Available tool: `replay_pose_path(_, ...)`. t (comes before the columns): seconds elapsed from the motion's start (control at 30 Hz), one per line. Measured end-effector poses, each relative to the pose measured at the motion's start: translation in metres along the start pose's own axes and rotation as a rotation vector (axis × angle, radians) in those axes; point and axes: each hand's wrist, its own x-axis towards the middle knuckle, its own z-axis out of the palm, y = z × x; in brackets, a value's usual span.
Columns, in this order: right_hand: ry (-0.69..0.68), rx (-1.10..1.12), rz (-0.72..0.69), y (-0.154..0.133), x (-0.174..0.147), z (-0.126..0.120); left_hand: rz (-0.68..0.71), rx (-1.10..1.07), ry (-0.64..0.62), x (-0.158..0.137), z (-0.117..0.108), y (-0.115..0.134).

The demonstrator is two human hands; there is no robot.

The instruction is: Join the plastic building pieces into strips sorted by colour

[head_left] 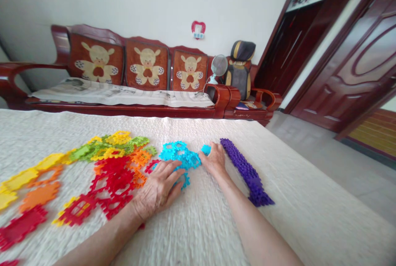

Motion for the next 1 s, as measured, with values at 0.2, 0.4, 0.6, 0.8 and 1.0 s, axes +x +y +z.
replay_pose_path(0.2, -0.123, -0.133, -0.024, 0.001, 0.01, -0.007, 0.016, -0.019, -0.117, 0.001, 0.0, 0.001)
replay_pose_path(0.4, -0.136, -0.187, -0.023, -0.004, 0.02, -0.004, 0.017, -0.028, -0.116, 0.001, 0.0, 0.001)
replay_pose_path(0.6, 0.026, -0.034, -0.203, 0.008, 0.036, 0.014, 0.002, -0.012, -0.12, 0.0, 0.002, 0.001)
replay_pose_path(0.8, 0.146, 0.07, -0.275, 0.022, 0.04, 0.028, 0.012, -0.041, -0.107, -0.001, -0.001, 0.0)
replay_pose_path(1.0, 0.104, 0.029, -0.23, 0.024, 0.041, 0.031, 0.041, -0.051, -0.15, 0.001, -0.008, 0.004)
